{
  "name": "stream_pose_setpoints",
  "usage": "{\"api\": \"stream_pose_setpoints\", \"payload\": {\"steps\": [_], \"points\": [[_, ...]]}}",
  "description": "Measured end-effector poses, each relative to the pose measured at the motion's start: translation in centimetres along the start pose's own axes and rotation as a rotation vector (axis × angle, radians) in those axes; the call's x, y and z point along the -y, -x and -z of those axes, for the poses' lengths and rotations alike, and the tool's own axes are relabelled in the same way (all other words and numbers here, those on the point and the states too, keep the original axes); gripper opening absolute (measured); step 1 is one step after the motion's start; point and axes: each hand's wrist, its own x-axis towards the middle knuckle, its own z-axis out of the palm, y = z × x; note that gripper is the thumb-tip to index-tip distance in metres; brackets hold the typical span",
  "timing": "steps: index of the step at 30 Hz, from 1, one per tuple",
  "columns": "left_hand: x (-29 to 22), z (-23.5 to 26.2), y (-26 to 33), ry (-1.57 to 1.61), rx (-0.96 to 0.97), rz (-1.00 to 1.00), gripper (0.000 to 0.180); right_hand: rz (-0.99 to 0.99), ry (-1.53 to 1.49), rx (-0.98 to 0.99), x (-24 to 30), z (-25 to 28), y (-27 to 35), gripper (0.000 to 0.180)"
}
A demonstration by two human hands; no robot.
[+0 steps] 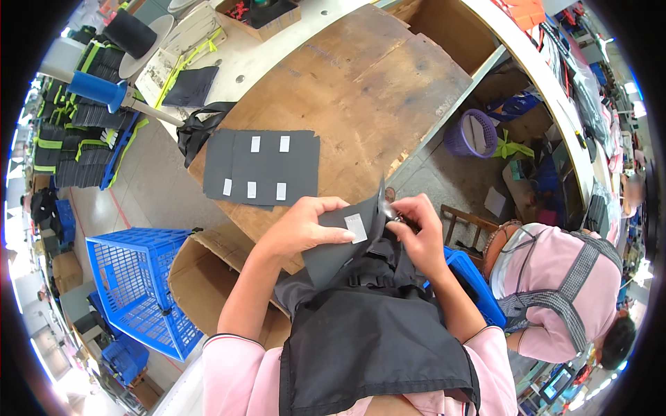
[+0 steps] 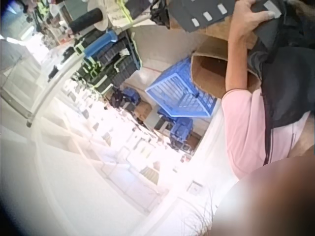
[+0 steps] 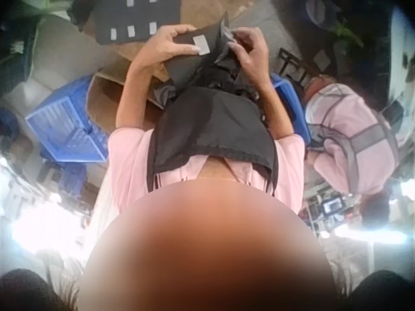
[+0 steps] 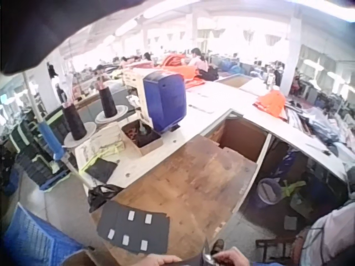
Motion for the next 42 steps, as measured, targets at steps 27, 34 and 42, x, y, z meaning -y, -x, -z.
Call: {"api": "stream_pose_setpoints", "payload": {"steps": [27, 34, 42], "points": [[-0.3, 1.0, 0.7, -0.473, -0.363, -0.566, 0.080, -0.041, -0.234, 0.252, 4.0, 0.5, -5.5, 0.022], [1.3, -2.7, -0.3, 0.398, -0.159, -0.088, 0.030, 0.201, 0.115, -0.192, 4.4, -0.8, -2.6, 0.032], [1.8, -3.2, -0.7, 0.373, -0.198, -0.124, 0.024, 0.310, 0.365, -0.208, 3.0, -0.3, 0.4, 0.034]]}}
